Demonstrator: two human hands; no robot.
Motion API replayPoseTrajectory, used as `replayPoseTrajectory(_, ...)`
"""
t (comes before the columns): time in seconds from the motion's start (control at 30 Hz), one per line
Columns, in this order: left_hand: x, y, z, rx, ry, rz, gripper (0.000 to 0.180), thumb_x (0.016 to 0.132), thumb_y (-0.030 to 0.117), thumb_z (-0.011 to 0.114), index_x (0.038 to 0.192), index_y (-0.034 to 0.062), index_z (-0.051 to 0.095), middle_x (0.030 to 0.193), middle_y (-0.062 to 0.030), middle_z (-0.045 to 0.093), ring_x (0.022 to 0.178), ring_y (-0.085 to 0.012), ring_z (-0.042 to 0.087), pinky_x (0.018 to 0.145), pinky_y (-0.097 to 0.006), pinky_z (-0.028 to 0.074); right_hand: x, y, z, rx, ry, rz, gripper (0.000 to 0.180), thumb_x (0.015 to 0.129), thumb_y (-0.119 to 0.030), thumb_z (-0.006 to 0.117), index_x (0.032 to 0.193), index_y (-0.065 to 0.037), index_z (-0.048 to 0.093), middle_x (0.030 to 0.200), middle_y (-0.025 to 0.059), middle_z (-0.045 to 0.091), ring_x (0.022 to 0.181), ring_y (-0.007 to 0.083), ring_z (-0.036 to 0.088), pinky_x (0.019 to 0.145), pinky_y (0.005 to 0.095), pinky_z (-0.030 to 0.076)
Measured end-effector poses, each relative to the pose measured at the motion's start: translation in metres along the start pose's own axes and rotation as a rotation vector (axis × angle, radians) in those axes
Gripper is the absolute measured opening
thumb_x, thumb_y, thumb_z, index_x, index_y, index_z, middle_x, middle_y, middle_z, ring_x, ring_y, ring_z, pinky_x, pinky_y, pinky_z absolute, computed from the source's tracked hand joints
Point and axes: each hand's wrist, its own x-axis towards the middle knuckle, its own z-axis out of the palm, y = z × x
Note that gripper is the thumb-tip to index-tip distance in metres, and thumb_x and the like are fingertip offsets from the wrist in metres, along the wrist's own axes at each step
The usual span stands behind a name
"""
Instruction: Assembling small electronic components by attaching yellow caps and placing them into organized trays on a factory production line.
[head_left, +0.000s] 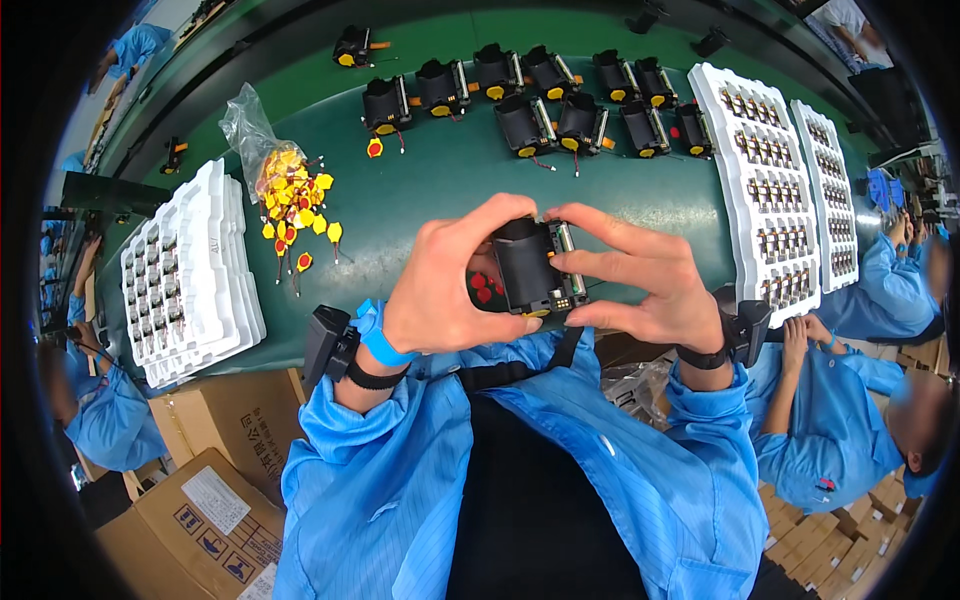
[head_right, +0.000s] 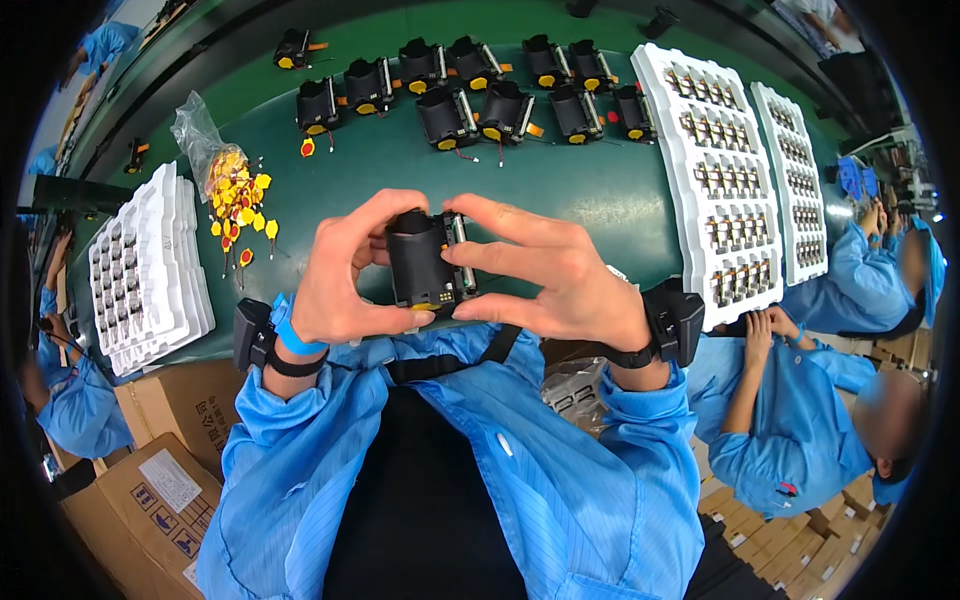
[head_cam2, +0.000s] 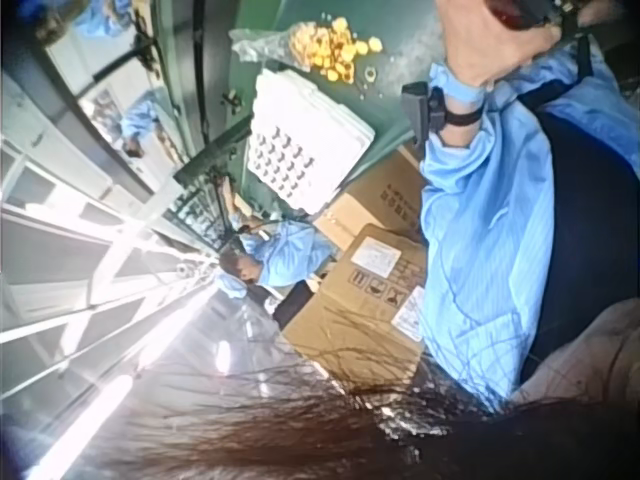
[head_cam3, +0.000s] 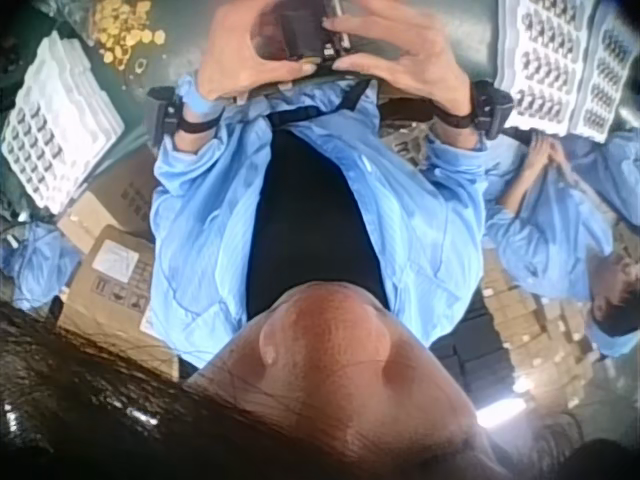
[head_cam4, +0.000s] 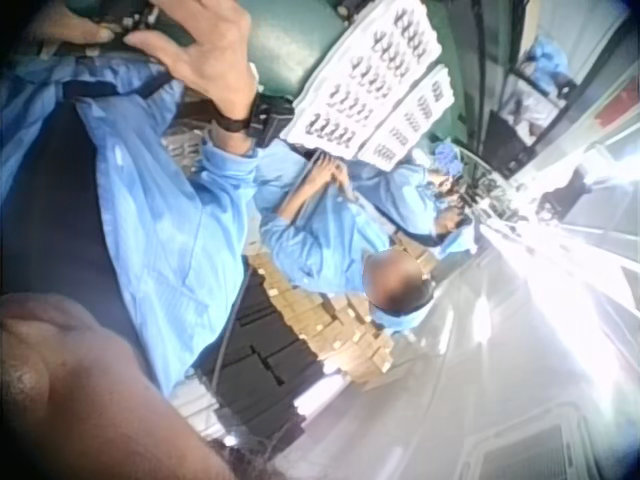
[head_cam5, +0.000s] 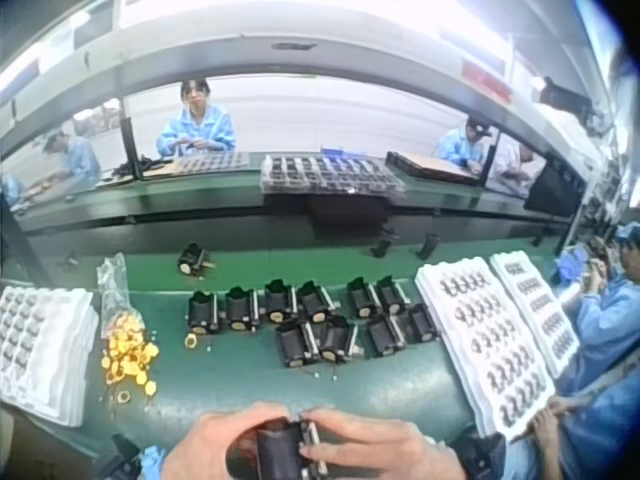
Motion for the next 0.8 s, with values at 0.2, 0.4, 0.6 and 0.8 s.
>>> replayPoseTrajectory(0.2,-0.002,-0.005,0.000,-0.283,0.017,0.027,0.072,0.060,-0.001,0.084,0.126,0.0001,0.054,0.107,-0.0089,0.064,0.096,-0.0154,0.067,0.081,-0.030,0.058,-0.006,-0.016,0.026,-0.170,-0.082,-0.060,0.073,0.086,-0.020,0.071,0.140,0.015,0.037,0.151,0.0392,0.029,0.141,0.0540,0.033,0.115,0.0615,0.030)
replayPoseTrajectory(0.4,-0.015,-0.012,-0.009,-0.285,0.069,0.006,0.075,0.061,-0.001,0.083,0.130,-0.0008,0.053,0.111,-0.0105,0.062,0.100,-0.0164,0.065,0.087,-0.032,0.057,-0.002,-0.018,0.044,-0.234,-0.082,-0.011,0.076,0.084,-0.018,0.072,0.143,0.014,0.036,0.152,0.0392,0.029,0.143,0.0524,0.031,0.116,0.0611,0.025)
replayPoseTrajectory(0.6,-0.023,-0.006,0.001,0.023,0.177,0.250,0.071,0.064,0.005,0.083,0.129,-0.0032,0.056,0.120,-0.0171,0.063,0.105,-0.0295,0.067,0.095,-0.039,0.053,-0.012,-0.025,0.043,0.002,0.540,0.200,0.020,0.086,-0.003,0.066,0.103,0.007,0.065,0.089,0.0188,0.069,0.079,0.0277,0.070,0.072,0.0336,0.055)
replayPoseTrajectory(0.8,-0.015,0.014,0.006,0.548,0.165,0.389,0.069,0.073,0.022,0.081,0.130,-0.0046,0.054,0.119,-0.0218,0.061,0.106,-0.0373,0.063,0.096,-0.042,0.049,-0.002,-0.019,0.062,0.137,0.438,0.413,0.005,0.092,-0.002,0.064,0.092,0.003,0.065,0.065,0.0135,0.060,0.054,0.0240,0.059,0.052,0.0346,0.044)
